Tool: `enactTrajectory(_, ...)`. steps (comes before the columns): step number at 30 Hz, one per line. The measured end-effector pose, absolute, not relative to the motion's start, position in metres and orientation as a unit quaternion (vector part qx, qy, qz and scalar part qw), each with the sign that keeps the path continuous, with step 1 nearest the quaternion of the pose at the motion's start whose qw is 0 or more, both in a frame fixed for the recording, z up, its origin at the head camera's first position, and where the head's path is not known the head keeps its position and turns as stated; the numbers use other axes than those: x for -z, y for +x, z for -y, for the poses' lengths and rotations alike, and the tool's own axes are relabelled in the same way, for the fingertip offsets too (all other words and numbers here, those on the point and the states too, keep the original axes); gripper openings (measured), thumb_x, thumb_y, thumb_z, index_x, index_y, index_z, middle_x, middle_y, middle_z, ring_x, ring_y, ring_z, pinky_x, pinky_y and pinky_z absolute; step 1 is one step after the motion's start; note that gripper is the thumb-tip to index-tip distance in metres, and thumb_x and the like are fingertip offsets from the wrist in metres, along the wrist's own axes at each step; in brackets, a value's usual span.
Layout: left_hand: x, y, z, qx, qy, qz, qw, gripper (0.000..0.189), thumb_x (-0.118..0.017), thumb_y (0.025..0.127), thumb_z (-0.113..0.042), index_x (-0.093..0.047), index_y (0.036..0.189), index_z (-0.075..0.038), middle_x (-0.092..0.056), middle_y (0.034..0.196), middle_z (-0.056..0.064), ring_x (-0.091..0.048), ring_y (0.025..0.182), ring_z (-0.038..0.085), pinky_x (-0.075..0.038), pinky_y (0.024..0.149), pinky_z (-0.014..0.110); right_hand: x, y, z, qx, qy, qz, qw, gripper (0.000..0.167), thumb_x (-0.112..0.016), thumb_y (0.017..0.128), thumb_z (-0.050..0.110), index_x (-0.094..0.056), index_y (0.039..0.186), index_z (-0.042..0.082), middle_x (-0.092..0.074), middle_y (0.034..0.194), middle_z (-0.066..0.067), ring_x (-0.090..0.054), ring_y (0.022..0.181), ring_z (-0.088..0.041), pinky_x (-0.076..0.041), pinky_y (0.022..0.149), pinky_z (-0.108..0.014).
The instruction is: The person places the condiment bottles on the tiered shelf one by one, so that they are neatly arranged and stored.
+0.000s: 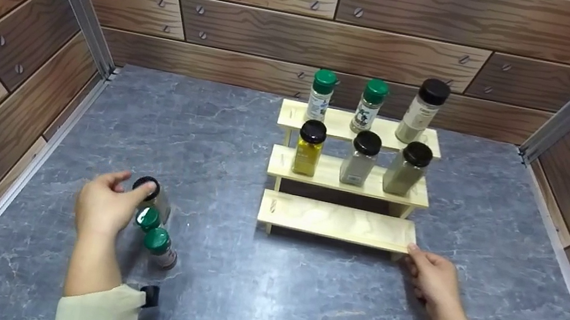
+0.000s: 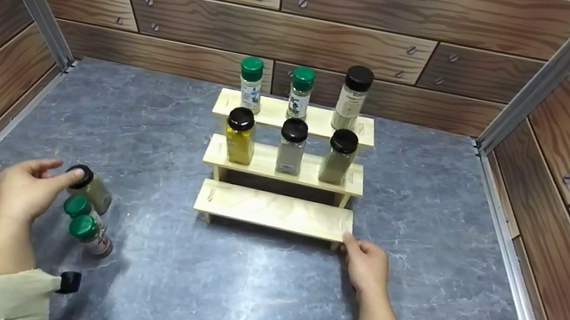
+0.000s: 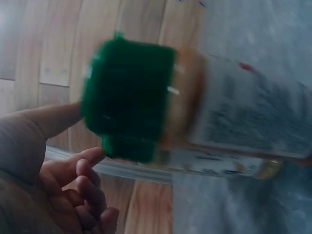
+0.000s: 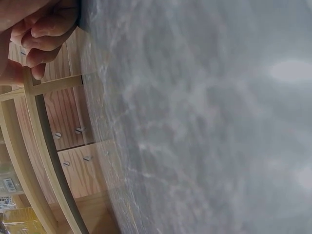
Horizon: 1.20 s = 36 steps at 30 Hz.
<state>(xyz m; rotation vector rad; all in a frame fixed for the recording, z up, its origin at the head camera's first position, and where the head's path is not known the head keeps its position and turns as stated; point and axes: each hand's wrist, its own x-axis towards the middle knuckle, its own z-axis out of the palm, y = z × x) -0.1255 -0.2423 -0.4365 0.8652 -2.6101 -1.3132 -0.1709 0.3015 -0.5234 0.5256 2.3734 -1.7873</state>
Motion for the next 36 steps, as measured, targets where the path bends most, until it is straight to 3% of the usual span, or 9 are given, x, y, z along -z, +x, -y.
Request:
enactTrajectory(4,0.448,-0.128,0.243,0.436,0.281,0.855,0.006,0.083,-0.079,0.092,-0.050,-0.053,0.154,-0.002,-0.054,0.148,0.029,-0.053,0.133,0.044,-0.048,0.105,0.058,0.523,-0.171,-0.301,0.590,0.176,-0.785,0.062,0.045,-0.062,0.108,0.036,-0.063,0.071,0.011,-0.051,0.061,0.005,-0.039,0.045,-0.006,-0.037,0.041,-0.022)
enactTrajectory(15,0.458,-0.131,0.239,0.449,0.306,0.839,0.015,0.073,-0.082,0.092,-0.040,-0.057,0.151,-0.004,-0.056,0.148,0.027,-0.054,0.133,0.044,-0.047,0.107,0.059,0.524,-0.170,-0.301,0.591,0.183,-0.783,0.066,0.043,-0.060,0.108,0.036,-0.065,0.074,0.011,-0.051,0.062,0.005,-0.040,0.046,-0.006,-0.036,0.041,-0.022)
enactTrajectory(24,0.451,-0.140,0.227,0.409,0.305,0.856,0.084,0.064,-0.081,0.090,-0.043,-0.068,0.141,-0.008,-0.068,0.129,0.015,-0.061,0.118,0.037,-0.050,0.095,0.055,0.523,-0.170,-0.301,0.590,0.188,-0.783,0.060,0.042,-0.060,0.109,0.036,-0.067,0.077,0.010,-0.052,0.062,0.005,-0.041,0.047,-0.006,-0.036,0.041,-0.022)
enactTrajectory(36,0.392,-0.141,0.176,0.442,0.243,0.833,0.228,0.049,-0.091,0.079,-0.035,-0.081,0.119,-0.009,-0.067,0.103,0.007,-0.060,0.096,0.023,-0.044,0.080,0.038,0.523,-0.170,-0.300,0.587,0.191,-0.784,0.063,0.042,-0.061,0.108,0.038,-0.068,0.078,0.010,-0.053,0.063,0.004,-0.040,0.047,-0.007,-0.036,0.042,-0.022)
